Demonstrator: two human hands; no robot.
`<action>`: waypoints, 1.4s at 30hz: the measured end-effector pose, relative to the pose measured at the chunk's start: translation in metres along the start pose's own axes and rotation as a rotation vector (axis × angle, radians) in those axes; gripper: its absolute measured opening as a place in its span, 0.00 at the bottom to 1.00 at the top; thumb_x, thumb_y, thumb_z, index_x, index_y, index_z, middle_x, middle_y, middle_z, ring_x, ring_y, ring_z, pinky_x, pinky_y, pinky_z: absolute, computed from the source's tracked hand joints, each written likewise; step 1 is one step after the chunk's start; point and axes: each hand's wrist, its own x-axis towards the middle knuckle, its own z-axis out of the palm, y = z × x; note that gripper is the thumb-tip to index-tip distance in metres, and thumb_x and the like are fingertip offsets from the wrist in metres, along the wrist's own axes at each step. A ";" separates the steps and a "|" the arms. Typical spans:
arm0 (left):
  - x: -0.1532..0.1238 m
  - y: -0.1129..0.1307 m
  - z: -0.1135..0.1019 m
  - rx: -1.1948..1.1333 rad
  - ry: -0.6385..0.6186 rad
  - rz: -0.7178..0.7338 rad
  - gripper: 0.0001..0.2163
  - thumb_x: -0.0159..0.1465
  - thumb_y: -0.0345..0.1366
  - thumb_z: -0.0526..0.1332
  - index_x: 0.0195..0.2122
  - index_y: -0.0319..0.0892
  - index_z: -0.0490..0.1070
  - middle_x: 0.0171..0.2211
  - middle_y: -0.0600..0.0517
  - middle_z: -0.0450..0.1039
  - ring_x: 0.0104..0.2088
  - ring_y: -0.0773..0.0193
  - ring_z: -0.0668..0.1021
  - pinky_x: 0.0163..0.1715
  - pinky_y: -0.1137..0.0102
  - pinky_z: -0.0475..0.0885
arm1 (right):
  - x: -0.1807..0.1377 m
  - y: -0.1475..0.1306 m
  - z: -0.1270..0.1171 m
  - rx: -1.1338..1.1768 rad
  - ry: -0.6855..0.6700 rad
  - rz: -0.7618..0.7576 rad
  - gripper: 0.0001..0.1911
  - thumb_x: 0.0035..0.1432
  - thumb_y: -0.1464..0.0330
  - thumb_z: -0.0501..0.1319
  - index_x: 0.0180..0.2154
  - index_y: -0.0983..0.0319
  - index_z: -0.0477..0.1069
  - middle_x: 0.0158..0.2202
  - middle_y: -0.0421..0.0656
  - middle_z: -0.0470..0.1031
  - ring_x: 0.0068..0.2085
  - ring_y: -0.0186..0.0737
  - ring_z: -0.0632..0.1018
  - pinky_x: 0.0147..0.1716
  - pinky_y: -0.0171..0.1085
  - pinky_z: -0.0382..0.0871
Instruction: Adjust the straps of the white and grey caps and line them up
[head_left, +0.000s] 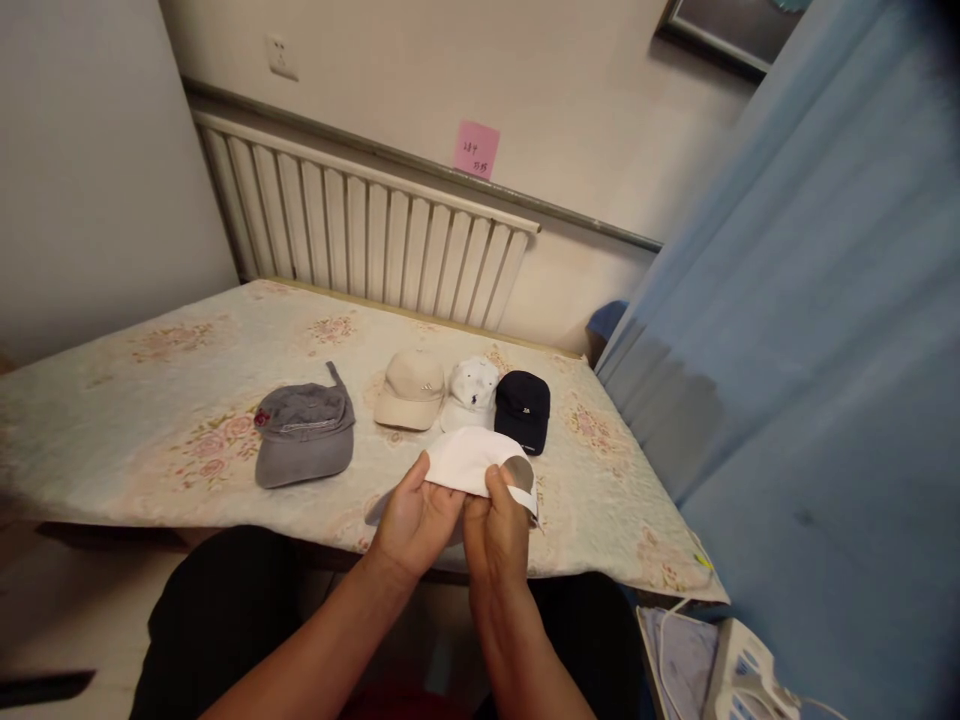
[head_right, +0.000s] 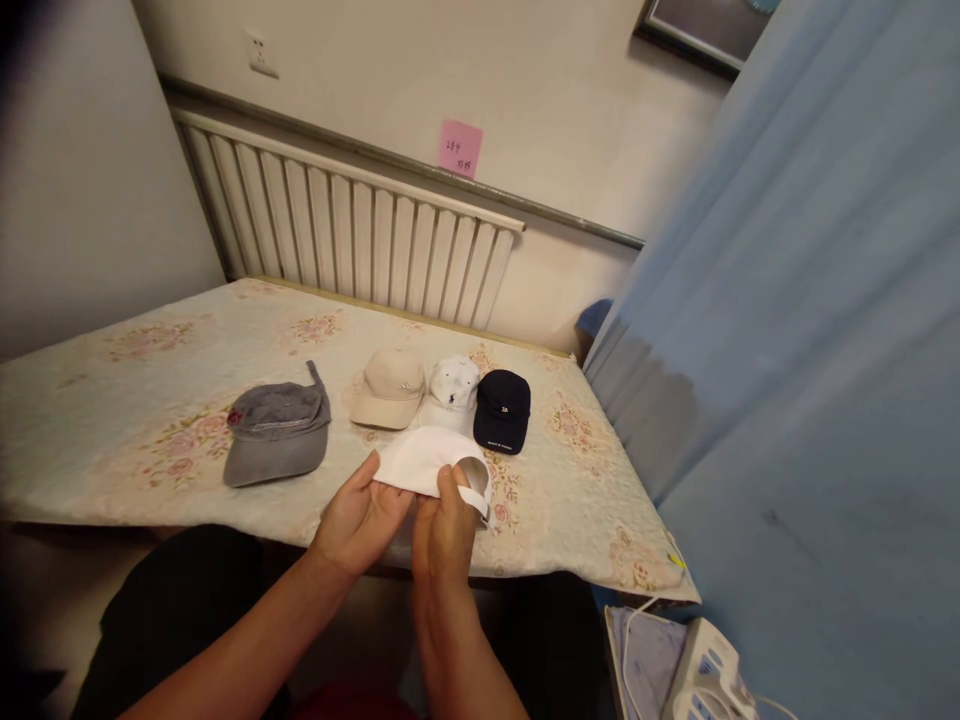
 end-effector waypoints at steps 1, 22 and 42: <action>0.001 0.003 -0.002 -0.009 -0.004 0.005 0.23 0.70 0.37 0.45 0.64 0.35 0.52 0.51 0.38 0.72 0.52 0.55 0.74 0.57 0.59 0.65 | 0.001 -0.001 -0.001 0.013 0.012 0.006 0.14 0.54 0.68 0.60 0.44 0.62 0.69 0.39 0.41 0.77 0.45 0.39 0.77 0.53 0.43 0.68; 0.003 0.003 -0.005 0.037 0.052 0.006 0.22 0.69 0.32 0.45 0.63 0.31 0.51 0.47 0.37 0.75 0.49 0.57 0.77 0.56 0.60 0.67 | -0.002 0.007 0.002 0.142 0.057 -0.020 0.23 0.54 0.68 0.61 0.53 0.58 0.63 0.54 0.44 0.71 0.52 0.39 0.74 0.58 0.48 0.61; 0.006 0.008 -0.004 0.050 0.096 0.050 0.23 0.65 0.24 0.49 0.62 0.32 0.56 0.48 0.39 0.75 0.48 0.58 0.77 0.52 0.65 0.71 | -0.008 0.009 0.000 0.148 -0.107 -0.047 0.29 0.58 0.64 0.58 0.60 0.58 0.56 0.57 0.46 0.69 0.57 0.42 0.69 0.59 0.52 0.58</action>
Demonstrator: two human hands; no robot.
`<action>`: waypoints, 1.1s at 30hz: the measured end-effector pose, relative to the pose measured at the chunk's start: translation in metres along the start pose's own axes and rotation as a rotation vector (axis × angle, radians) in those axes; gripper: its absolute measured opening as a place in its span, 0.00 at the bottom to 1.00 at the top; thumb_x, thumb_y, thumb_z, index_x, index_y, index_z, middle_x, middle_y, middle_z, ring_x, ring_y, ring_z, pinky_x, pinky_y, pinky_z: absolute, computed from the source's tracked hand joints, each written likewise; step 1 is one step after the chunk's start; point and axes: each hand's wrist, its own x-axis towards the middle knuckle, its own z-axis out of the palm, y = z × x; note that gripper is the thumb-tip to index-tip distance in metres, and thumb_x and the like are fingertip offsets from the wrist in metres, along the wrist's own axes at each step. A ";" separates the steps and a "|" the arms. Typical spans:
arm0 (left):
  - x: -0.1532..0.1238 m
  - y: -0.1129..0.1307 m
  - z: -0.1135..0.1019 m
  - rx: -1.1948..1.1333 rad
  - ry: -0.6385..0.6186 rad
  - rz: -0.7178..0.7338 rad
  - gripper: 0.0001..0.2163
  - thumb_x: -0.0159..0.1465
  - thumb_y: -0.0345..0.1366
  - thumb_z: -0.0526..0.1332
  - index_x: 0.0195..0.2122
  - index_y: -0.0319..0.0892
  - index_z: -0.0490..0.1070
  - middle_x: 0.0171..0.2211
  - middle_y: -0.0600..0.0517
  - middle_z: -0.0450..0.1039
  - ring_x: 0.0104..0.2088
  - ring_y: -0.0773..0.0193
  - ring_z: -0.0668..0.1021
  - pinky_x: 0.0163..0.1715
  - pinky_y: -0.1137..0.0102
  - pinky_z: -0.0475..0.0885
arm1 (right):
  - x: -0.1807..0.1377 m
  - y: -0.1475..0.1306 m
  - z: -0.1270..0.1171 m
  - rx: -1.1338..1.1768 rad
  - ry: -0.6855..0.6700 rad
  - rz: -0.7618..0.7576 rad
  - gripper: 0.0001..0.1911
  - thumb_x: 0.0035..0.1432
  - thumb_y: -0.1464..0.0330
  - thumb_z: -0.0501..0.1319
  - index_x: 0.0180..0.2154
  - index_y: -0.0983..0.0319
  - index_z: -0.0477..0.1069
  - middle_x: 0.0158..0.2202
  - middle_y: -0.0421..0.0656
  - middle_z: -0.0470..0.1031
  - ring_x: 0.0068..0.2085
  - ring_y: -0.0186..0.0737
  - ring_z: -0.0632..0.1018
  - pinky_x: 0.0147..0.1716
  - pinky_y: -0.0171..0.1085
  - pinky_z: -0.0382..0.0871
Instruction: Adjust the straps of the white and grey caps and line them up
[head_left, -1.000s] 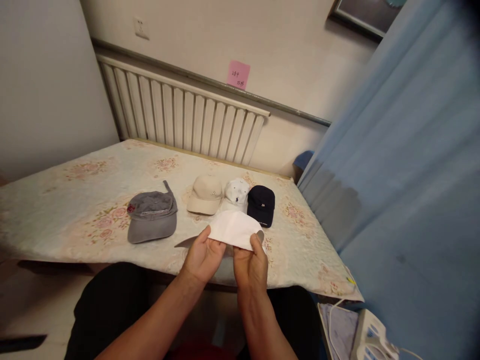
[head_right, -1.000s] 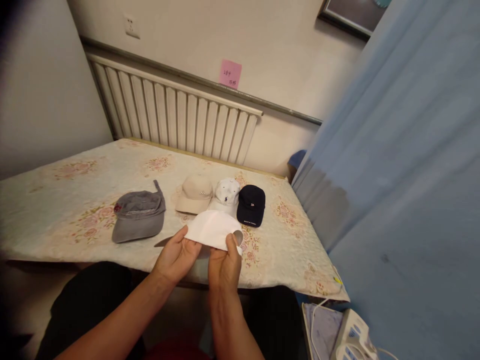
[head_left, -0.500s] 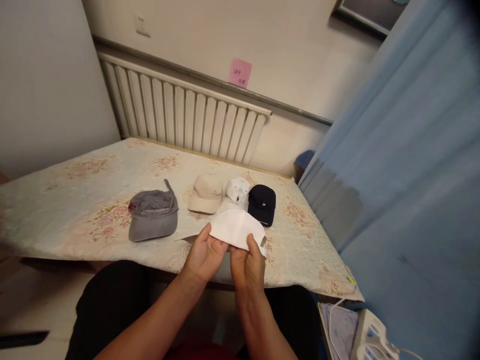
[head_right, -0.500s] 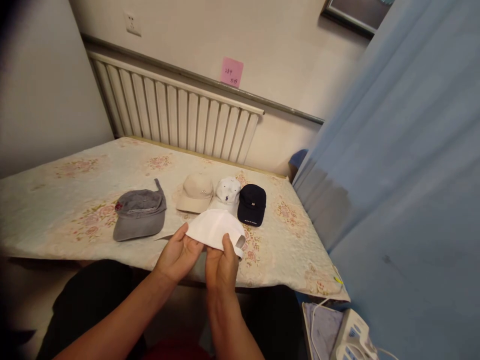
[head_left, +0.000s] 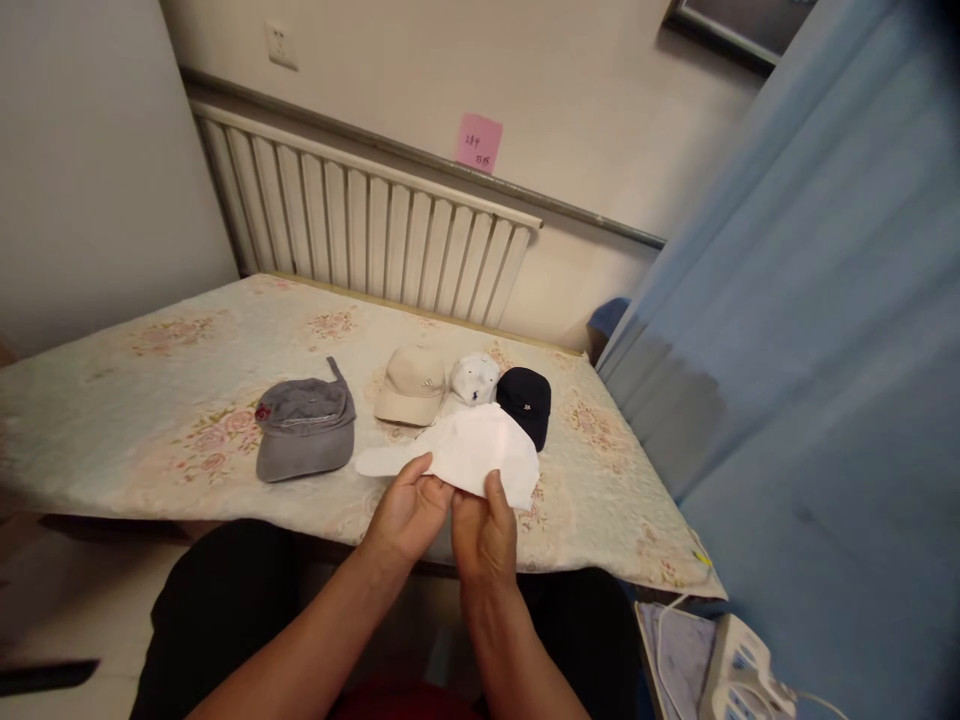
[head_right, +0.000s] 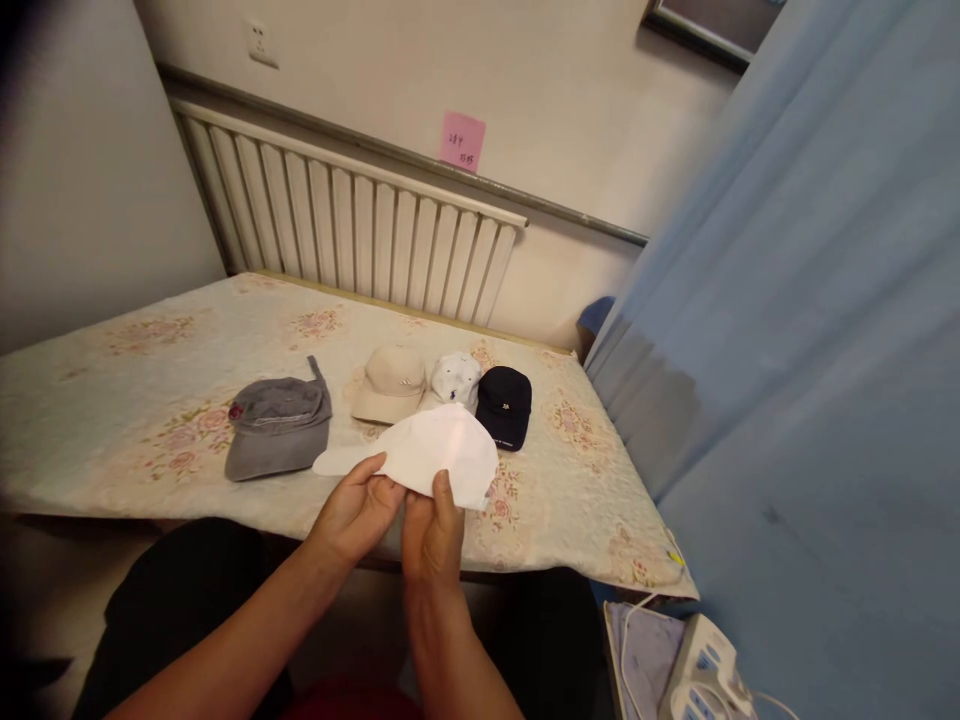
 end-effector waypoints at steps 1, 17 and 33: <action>-0.001 -0.003 0.000 0.005 -0.002 -0.012 0.23 0.65 0.24 0.49 0.61 0.32 0.57 0.49 0.39 0.74 0.48 0.57 0.77 0.53 0.65 0.71 | 0.000 0.002 0.000 -0.014 0.017 0.001 0.29 0.58 0.64 0.59 0.60 0.59 0.57 0.57 0.46 0.69 0.57 0.42 0.69 0.60 0.51 0.57; -0.005 0.001 0.000 0.089 -0.061 0.079 0.26 0.60 0.19 0.51 0.60 0.39 0.61 0.51 0.43 0.73 0.50 0.56 0.76 0.55 0.60 0.69 | 0.006 -0.002 -0.008 0.135 0.011 0.078 0.28 0.60 0.64 0.57 0.61 0.57 0.56 0.57 0.45 0.69 0.55 0.43 0.72 0.59 0.51 0.59; -0.019 -0.003 -0.001 0.105 -0.296 0.056 0.26 0.63 0.26 0.52 0.64 0.42 0.54 0.56 0.46 0.69 0.58 0.56 0.68 0.63 0.57 0.54 | 0.010 0.002 -0.013 0.169 0.045 0.150 0.28 0.60 0.67 0.56 0.61 0.60 0.55 0.56 0.45 0.70 0.56 0.41 0.71 0.61 0.49 0.56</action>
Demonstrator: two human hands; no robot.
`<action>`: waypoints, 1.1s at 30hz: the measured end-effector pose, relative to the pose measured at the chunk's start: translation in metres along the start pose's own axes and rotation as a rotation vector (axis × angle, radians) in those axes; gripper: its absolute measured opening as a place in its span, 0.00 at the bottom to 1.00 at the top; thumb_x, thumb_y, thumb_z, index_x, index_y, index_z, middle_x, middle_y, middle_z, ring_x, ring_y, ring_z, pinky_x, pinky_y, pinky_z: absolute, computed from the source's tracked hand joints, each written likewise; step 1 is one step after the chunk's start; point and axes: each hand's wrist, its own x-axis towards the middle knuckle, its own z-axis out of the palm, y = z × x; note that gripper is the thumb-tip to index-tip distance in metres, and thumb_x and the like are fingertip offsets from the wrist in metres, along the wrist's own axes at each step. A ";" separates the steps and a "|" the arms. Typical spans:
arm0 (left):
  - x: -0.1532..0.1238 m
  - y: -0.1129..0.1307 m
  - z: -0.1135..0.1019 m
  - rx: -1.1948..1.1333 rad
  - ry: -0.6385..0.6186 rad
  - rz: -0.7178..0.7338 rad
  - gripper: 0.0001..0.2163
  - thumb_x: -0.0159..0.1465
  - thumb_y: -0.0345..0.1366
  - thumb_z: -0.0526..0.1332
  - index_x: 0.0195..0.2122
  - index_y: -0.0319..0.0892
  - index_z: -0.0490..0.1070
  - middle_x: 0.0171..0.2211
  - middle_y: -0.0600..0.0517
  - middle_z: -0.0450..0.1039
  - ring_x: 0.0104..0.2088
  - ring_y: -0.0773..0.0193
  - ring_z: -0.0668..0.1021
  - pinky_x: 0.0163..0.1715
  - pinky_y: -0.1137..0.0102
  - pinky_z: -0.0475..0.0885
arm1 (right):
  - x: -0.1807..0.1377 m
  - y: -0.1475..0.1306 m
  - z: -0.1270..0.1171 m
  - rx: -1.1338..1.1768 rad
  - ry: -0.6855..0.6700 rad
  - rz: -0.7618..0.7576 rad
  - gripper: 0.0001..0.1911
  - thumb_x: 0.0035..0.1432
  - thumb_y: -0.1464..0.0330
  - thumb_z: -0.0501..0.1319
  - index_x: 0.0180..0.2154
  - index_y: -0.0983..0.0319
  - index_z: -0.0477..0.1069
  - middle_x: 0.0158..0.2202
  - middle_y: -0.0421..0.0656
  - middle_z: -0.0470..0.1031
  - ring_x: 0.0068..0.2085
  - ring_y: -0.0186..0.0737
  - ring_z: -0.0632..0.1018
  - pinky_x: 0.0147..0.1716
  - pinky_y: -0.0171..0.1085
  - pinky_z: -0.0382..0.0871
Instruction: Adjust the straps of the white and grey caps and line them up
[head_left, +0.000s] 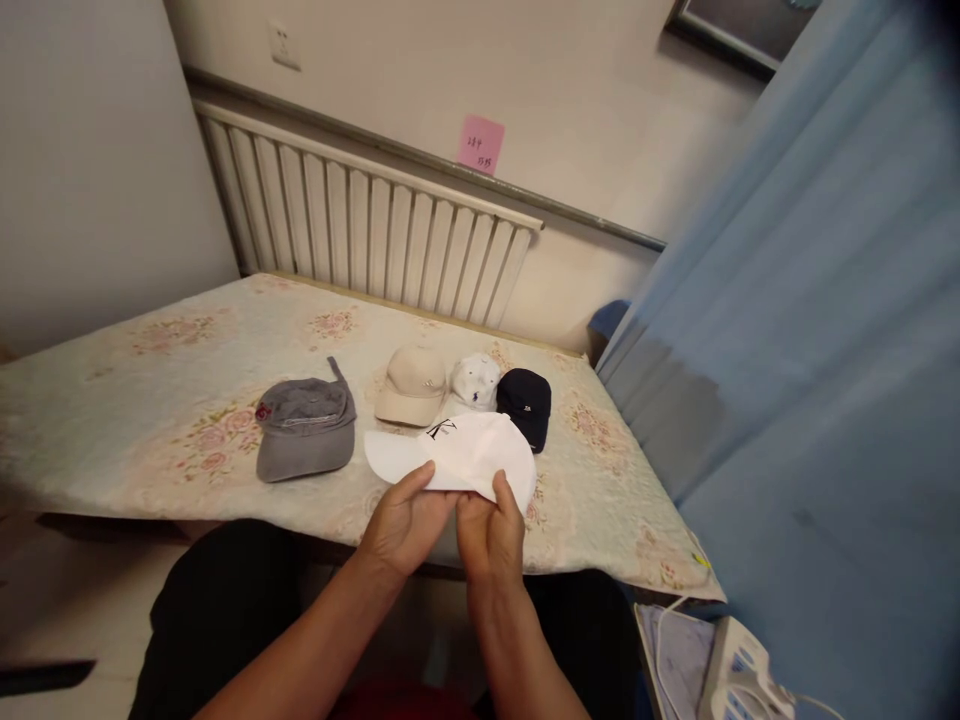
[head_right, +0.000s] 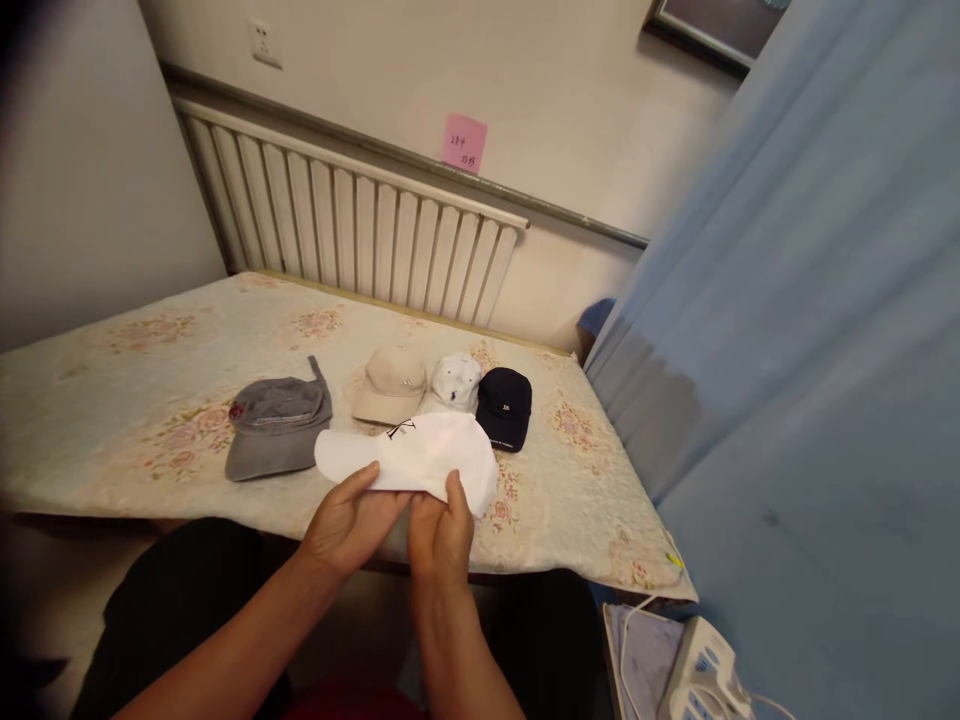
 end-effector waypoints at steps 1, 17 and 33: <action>-0.001 0.003 0.000 -0.012 -0.035 0.010 0.26 0.63 0.27 0.53 0.64 0.43 0.54 0.57 0.47 0.68 0.59 0.55 0.66 0.63 0.56 0.52 | 0.000 -0.002 0.000 0.006 -0.006 0.006 0.28 0.60 0.67 0.56 0.61 0.59 0.55 0.56 0.44 0.70 0.56 0.41 0.71 0.61 0.49 0.56; -0.009 0.035 -0.026 -0.110 -0.362 -0.089 0.26 0.66 0.52 0.45 0.52 0.42 0.71 0.53 0.48 0.71 0.60 0.51 0.65 0.63 0.56 0.49 | 0.000 -0.032 -0.015 0.022 0.009 0.151 0.23 0.59 0.65 0.57 0.56 0.64 0.66 0.50 0.47 0.75 0.54 0.42 0.73 0.60 0.47 0.59; -0.011 0.037 -0.040 -0.017 -0.213 -0.308 0.31 0.63 0.58 0.45 0.50 0.38 0.72 0.46 0.44 0.77 0.53 0.48 0.72 0.59 0.56 0.56 | 0.005 -0.041 -0.026 -0.030 0.125 0.299 0.21 0.58 0.63 0.55 0.48 0.67 0.72 0.43 0.49 0.79 0.54 0.47 0.73 0.59 0.51 0.58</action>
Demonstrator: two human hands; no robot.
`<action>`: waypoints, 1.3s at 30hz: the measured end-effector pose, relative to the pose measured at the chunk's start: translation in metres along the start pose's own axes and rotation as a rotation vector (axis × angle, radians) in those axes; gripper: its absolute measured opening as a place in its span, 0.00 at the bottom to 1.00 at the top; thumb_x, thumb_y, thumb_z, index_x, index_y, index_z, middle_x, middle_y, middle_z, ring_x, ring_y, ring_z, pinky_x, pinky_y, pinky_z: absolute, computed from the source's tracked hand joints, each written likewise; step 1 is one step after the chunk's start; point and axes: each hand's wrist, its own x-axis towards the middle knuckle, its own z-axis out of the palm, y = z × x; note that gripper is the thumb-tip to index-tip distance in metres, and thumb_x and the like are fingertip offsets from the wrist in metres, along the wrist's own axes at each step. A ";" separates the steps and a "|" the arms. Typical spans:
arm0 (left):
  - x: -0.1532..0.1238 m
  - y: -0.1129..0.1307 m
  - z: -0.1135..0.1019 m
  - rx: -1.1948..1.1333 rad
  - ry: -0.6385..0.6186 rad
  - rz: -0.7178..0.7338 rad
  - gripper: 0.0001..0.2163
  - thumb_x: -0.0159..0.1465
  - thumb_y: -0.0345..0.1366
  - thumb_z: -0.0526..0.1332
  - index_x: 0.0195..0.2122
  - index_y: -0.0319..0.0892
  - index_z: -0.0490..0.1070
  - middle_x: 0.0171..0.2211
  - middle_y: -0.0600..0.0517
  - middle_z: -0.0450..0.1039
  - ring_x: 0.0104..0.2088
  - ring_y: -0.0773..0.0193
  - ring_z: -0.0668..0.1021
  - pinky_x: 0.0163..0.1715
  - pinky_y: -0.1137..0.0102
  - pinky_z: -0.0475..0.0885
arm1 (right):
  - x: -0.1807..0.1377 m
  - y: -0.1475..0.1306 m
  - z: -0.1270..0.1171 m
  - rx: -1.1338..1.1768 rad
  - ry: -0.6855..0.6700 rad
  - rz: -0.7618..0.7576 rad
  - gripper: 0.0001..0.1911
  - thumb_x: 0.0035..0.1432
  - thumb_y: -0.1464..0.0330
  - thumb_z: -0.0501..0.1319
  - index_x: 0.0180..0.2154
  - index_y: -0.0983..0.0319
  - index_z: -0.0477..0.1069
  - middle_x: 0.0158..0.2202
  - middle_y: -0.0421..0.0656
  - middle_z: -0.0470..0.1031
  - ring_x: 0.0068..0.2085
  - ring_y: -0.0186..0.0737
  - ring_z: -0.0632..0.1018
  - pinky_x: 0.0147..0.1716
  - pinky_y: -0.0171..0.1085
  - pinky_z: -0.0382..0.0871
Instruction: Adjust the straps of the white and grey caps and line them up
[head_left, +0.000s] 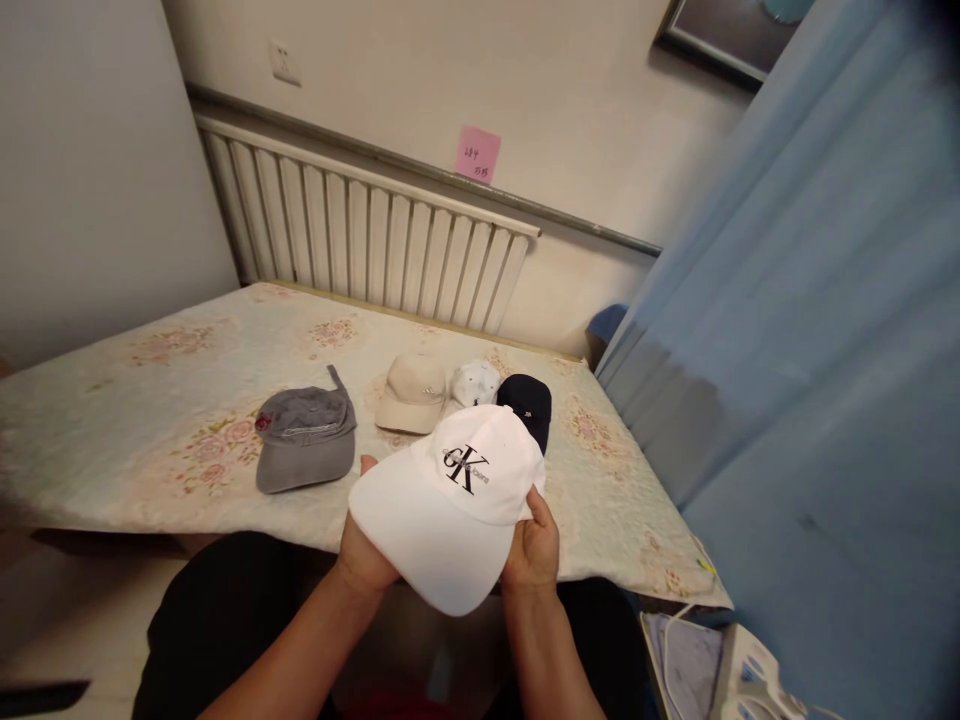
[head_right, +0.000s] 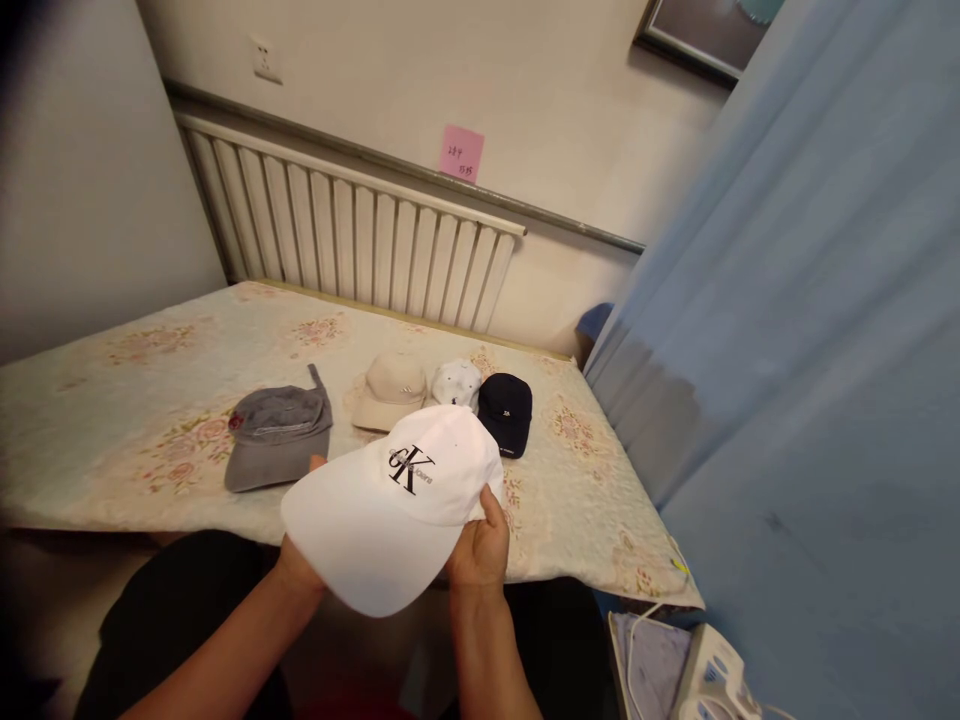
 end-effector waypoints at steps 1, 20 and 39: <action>-0.001 -0.002 0.002 0.010 0.045 -0.026 0.33 0.61 0.60 0.46 0.51 0.37 0.72 0.45 0.43 0.77 0.54 0.46 0.71 0.59 0.55 0.56 | 0.000 -0.001 0.000 0.001 0.006 0.002 0.21 0.58 0.63 0.55 0.48 0.68 0.72 0.43 0.49 0.79 0.54 0.47 0.73 0.59 0.50 0.58; 0.009 -0.007 0.014 -0.019 0.387 -0.059 0.25 0.60 0.45 0.57 0.54 0.36 0.69 0.42 0.46 0.79 0.47 0.47 0.77 0.54 0.57 0.65 | -0.013 0.008 -0.005 -0.084 -0.085 0.073 0.29 0.57 0.51 0.54 0.51 0.65 0.70 0.48 0.49 0.77 0.52 0.48 0.74 0.54 0.53 0.63; 0.006 -0.007 0.012 -0.032 0.282 -0.146 0.29 0.64 0.48 0.52 0.62 0.36 0.57 0.47 0.42 0.76 0.50 0.48 0.75 0.57 0.57 0.61 | -0.026 0.019 -0.005 -0.125 -0.129 0.217 0.30 0.57 0.49 0.53 0.51 0.64 0.71 0.45 0.50 0.78 0.50 0.51 0.75 0.52 0.56 0.64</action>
